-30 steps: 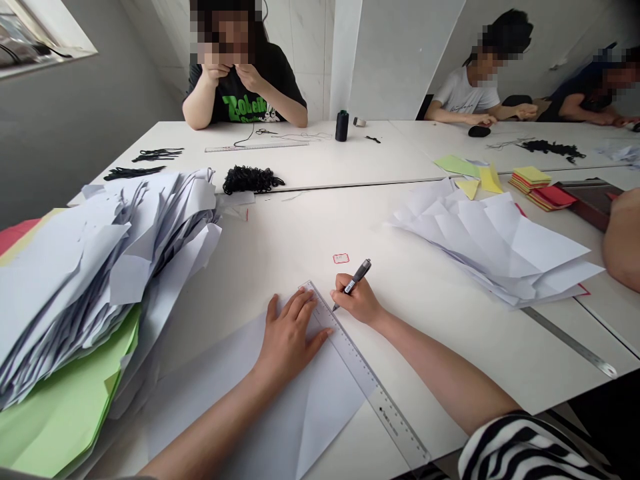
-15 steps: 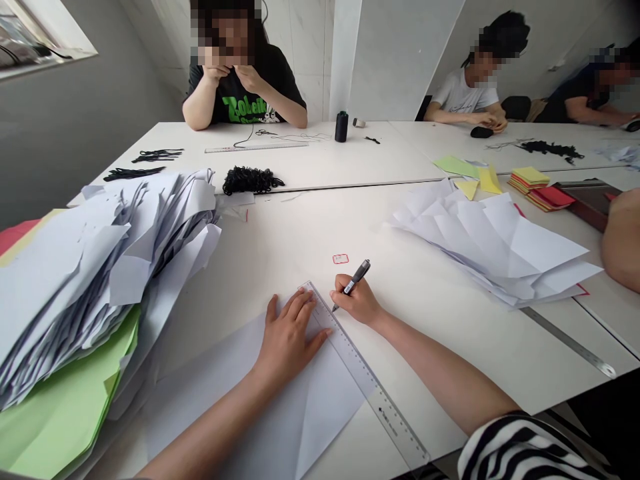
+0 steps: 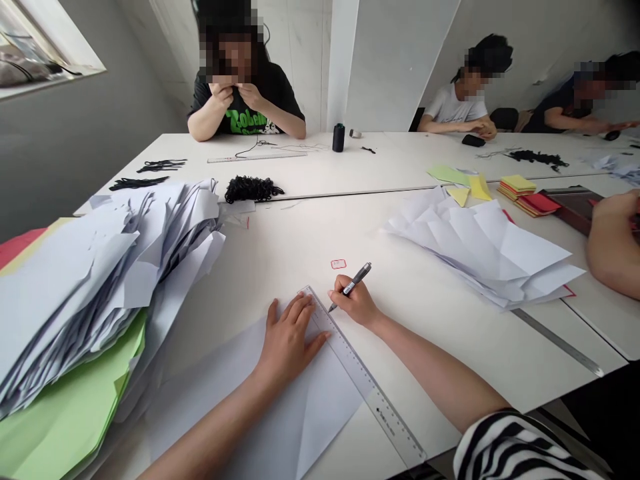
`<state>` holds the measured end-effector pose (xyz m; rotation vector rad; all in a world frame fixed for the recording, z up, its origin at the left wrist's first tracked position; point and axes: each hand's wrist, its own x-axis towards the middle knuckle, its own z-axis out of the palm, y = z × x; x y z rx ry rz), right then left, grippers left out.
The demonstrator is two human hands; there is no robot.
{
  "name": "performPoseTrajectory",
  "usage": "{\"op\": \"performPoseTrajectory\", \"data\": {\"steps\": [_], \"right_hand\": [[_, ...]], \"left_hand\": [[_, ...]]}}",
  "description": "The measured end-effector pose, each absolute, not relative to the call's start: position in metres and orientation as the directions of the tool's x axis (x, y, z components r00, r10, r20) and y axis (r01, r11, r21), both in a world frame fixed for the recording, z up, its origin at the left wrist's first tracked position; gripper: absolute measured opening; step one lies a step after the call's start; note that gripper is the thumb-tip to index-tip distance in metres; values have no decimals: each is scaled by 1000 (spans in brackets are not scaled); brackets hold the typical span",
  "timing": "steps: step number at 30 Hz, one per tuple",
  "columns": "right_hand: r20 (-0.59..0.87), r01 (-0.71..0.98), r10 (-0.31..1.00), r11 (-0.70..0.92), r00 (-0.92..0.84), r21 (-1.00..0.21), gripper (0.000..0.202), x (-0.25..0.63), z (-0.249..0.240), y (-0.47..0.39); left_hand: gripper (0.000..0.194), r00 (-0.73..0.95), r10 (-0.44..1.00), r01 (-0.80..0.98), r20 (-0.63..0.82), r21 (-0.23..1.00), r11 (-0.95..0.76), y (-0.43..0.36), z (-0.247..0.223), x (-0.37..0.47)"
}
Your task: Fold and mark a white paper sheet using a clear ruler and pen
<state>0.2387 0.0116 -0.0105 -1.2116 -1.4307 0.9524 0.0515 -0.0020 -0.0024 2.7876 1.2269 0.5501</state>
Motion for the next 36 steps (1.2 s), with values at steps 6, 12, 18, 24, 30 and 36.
{"op": "performPoseTrajectory", "data": {"steps": [6, 12, 18, 24, 30, 36], "right_hand": [[156, 56, 988, 155, 9, -986, 21, 239, -5, 12], [108, 53, 994, 108, -16, -993, 23, 250, 3, 0], [75, 52, 996, 72, 49, -996, 24, 255, -6, -8], [61, 12, 996, 60, 64, -998, 24, 257, -9, -6], [63, 32, 997, 62, 37, -998, 23, 260, -10, -4], [67, 78, 998, 65, 19, -995, 23, 257, -8, -10]], "left_hand": [[40, 621, 716, 707, 320, 166, -687, -1, -5, 49], [38, 619, 719, 706, 317, 177, -686, 0, -6, 51], [39, 626, 717, 701, 307, 180, -690, 2, -7, 54], [38, 628, 711, 700, 315, 169, -694, 3, -3, 56], [40, 631, 713, 705, 305, 157, -691, 5, -5, 57], [41, 631, 714, 705, 304, 160, -691, 4, -6, 56]]}}
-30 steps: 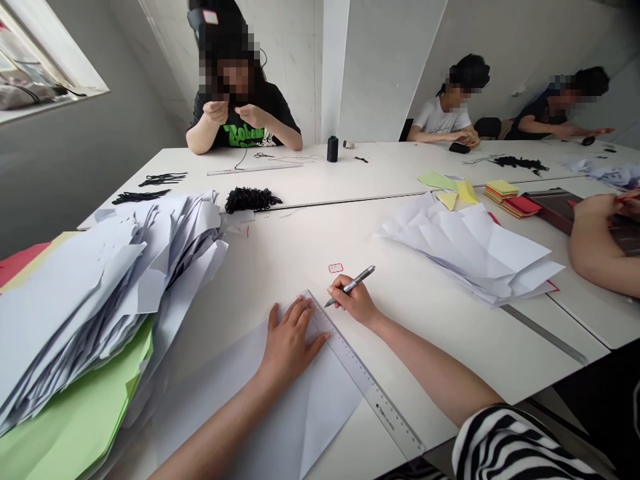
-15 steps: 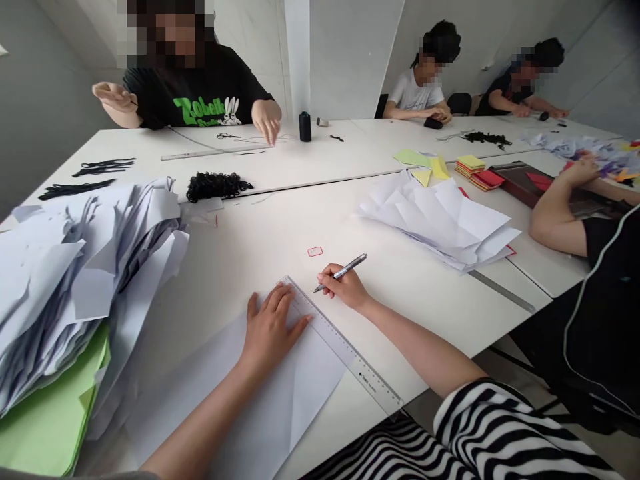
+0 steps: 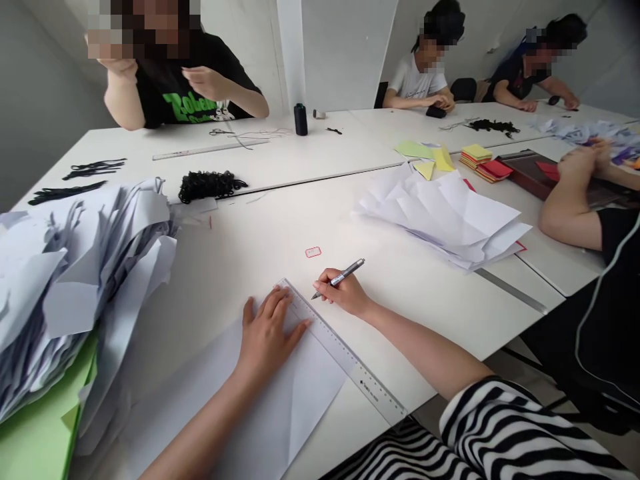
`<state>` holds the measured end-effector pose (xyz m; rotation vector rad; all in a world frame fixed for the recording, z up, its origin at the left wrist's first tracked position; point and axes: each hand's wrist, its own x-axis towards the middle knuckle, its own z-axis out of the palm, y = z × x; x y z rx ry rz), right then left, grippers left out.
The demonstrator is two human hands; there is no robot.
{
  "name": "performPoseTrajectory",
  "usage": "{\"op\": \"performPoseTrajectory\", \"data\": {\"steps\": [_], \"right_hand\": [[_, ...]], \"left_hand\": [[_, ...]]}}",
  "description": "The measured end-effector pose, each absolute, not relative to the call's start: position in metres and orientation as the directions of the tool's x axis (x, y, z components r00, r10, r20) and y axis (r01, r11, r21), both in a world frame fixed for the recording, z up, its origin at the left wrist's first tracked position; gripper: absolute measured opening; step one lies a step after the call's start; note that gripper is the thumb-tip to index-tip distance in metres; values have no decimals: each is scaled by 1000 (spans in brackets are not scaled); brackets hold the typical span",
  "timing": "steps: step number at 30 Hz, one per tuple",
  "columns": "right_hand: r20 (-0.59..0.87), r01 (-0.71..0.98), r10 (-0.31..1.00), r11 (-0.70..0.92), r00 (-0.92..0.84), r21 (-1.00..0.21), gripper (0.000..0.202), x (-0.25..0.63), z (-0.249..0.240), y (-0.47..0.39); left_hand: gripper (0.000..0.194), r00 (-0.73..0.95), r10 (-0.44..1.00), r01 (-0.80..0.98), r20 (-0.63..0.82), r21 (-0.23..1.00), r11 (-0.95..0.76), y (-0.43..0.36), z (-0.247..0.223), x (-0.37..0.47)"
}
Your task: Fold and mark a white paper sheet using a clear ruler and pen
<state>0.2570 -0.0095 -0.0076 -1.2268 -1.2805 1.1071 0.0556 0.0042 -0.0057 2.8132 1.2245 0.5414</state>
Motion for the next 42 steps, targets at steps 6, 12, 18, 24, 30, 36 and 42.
{"op": "performPoseTrajectory", "data": {"steps": [6, 12, 18, 24, 30, 36, 42], "right_hand": [[69, 112, 997, 65, 28, -992, 23, 253, -7, -12], [72, 191, 997, 72, -7, -979, 22, 249, -5, -12], [100, 271, 995, 98, -8, -958, 20, 242, -3, -6], [121, 249, 992, 106, 44, -963, 21, 240, -3, -7], [140, 276, 989, 123, 44, -953, 25, 244, -10, -6], [149, 295, 988, 134, 28, -946, 27, 245, -12, -5], [154, 295, 988, 139, 26, -945, 27, 245, -10, -5]], "left_hand": [[37, 620, 731, 713, 284, 186, -676, 0, -2, 54], [38, 608, 732, 707, 309, 210, -676, -3, -2, 52], [38, 601, 734, 705, 316, 223, -673, -5, -3, 50], [39, 602, 740, 711, 299, 220, -668, -5, -2, 50], [38, 605, 737, 710, 301, 216, -670, -4, -1, 51], [38, 608, 729, 706, 315, 205, -678, -3, -2, 52], [40, 617, 730, 706, 296, 203, -679, -2, -2, 51]]}}
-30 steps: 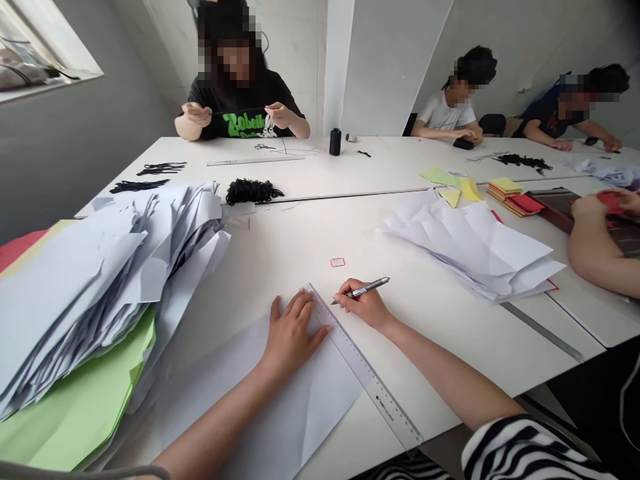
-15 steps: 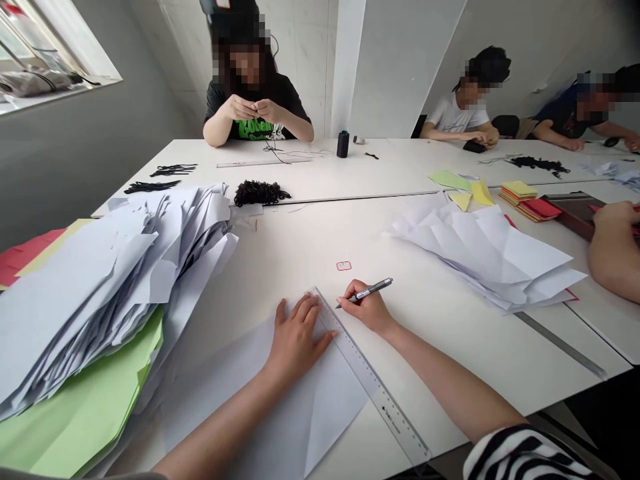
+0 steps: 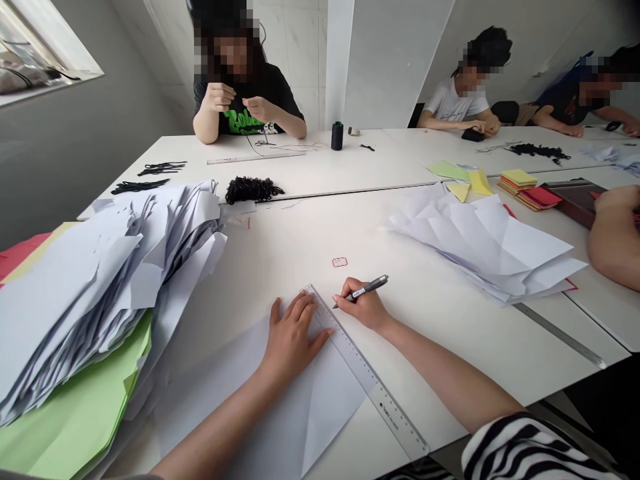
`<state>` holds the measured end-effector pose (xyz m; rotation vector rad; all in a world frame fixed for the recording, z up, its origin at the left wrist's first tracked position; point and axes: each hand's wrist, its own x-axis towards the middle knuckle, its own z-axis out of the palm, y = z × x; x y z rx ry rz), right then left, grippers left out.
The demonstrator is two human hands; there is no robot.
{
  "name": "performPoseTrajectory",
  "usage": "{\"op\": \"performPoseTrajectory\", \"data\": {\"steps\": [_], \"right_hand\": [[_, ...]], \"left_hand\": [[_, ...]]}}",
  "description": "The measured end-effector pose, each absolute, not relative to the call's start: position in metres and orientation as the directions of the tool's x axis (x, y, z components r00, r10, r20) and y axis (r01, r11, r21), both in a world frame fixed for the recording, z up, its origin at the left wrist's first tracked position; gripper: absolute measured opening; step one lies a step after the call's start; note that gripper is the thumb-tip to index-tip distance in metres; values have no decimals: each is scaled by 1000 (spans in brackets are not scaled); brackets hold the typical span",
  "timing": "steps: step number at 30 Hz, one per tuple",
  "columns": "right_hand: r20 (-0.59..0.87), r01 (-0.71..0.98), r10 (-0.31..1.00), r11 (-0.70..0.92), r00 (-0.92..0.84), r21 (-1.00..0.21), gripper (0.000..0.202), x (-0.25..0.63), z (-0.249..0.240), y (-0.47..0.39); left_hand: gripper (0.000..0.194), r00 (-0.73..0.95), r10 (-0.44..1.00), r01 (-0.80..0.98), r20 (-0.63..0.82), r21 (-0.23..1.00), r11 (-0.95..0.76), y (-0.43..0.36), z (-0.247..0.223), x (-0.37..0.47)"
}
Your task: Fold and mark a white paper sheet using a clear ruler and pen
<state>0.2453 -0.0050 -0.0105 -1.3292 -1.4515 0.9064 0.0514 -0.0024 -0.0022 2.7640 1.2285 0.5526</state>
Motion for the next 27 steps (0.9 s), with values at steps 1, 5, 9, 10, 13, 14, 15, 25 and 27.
{"op": "performPoseTrajectory", "data": {"steps": [1, 5, 9, 10, 13, 14, 15, 25, 27], "right_hand": [[155, 296, 988, 140, 26, -945, 27, 245, -10, -5], [150, 307, 988, 135, 25, -942, 27, 246, -10, -5], [145, 306, 989, 130, 25, -943, 27, 246, -11, -5], [144, 304, 989, 130, 25, -944, 27, 246, -11, -5], [147, 298, 989, 131, 29, -945, 28, 245, -11, -5], [149, 297, 988, 133, 30, -946, 28, 245, -11, -5], [150, 295, 988, 135, 29, -946, 28, 245, -11, -5], [156, 274, 988, 144, 22, -951, 27, 246, -11, -5], [159, 274, 987, 145, 26, -951, 27, 246, -11, -5]], "left_hand": [[40, 618, 729, 705, 295, 204, -680, -3, -2, 51], [39, 614, 729, 703, 304, 209, -679, -3, -1, 51], [39, 607, 730, 706, 314, 209, -677, -3, -1, 52], [39, 606, 731, 707, 315, 209, -676, -3, -1, 52], [39, 607, 731, 708, 310, 206, -675, -3, -3, 52], [39, 608, 732, 708, 307, 206, -675, -3, -3, 52], [40, 609, 732, 708, 304, 206, -675, -3, -3, 52], [40, 613, 738, 713, 281, 206, -670, -3, -2, 51], [40, 611, 737, 711, 288, 209, -671, -3, -2, 51]]}}
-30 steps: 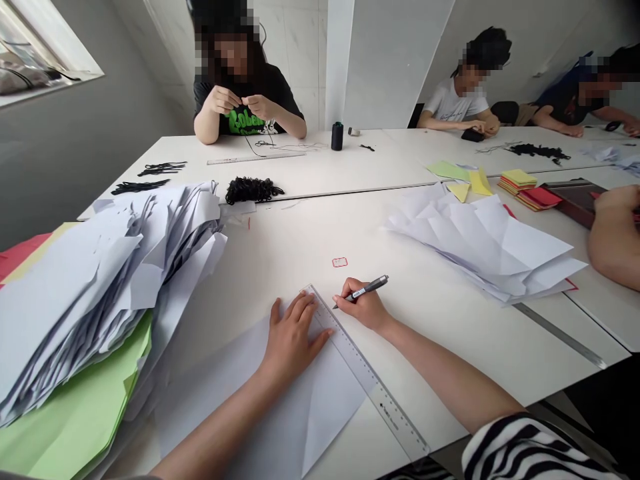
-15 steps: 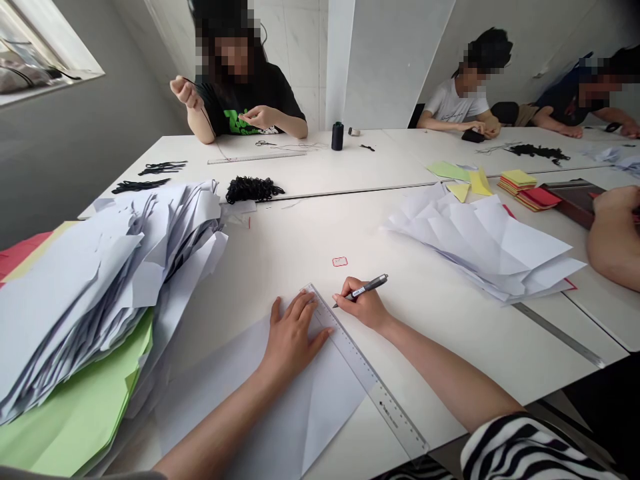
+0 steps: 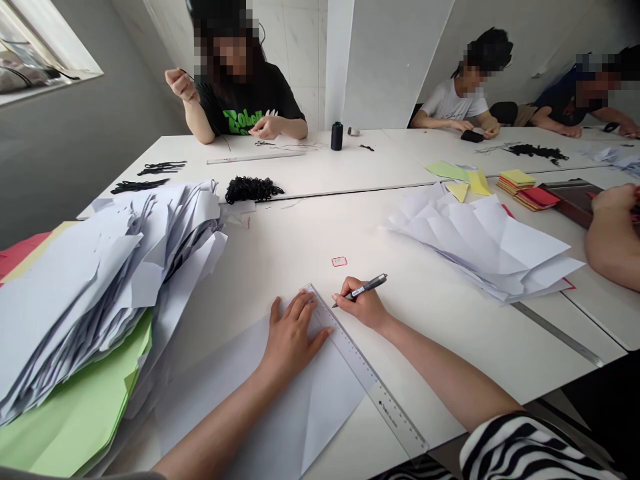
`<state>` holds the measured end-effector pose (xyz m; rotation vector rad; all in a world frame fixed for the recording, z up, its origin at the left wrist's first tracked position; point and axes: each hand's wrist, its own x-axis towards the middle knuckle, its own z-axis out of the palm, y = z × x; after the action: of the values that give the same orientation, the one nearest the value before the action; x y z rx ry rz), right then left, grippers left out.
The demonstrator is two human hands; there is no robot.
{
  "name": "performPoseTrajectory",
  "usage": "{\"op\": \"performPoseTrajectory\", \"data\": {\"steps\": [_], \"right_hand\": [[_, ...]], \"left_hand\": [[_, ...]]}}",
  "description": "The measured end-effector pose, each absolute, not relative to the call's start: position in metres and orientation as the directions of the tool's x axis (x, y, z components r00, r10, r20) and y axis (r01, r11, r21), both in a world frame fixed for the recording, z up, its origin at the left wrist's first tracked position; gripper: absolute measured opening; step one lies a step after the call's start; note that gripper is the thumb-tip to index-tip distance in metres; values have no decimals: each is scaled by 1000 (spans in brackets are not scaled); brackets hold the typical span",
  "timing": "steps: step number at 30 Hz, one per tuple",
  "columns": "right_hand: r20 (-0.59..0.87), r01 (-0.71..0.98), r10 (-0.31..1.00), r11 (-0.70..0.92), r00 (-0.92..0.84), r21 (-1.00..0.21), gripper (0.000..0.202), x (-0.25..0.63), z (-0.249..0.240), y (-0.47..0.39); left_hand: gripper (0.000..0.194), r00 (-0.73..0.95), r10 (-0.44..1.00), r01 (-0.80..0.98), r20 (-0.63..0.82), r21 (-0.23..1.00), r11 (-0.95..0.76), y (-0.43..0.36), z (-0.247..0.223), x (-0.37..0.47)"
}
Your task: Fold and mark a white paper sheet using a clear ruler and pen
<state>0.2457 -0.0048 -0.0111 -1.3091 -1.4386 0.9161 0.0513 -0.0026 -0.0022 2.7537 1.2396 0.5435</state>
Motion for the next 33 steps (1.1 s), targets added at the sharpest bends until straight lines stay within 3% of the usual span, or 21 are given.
{"op": "performPoseTrajectory", "data": {"steps": [33], "right_hand": [[170, 325, 985, 172, -35, -930, 30, 246, -9, -7]], "left_hand": [[40, 615, 732, 709, 293, 202, -676, -3, -3, 53]]}}
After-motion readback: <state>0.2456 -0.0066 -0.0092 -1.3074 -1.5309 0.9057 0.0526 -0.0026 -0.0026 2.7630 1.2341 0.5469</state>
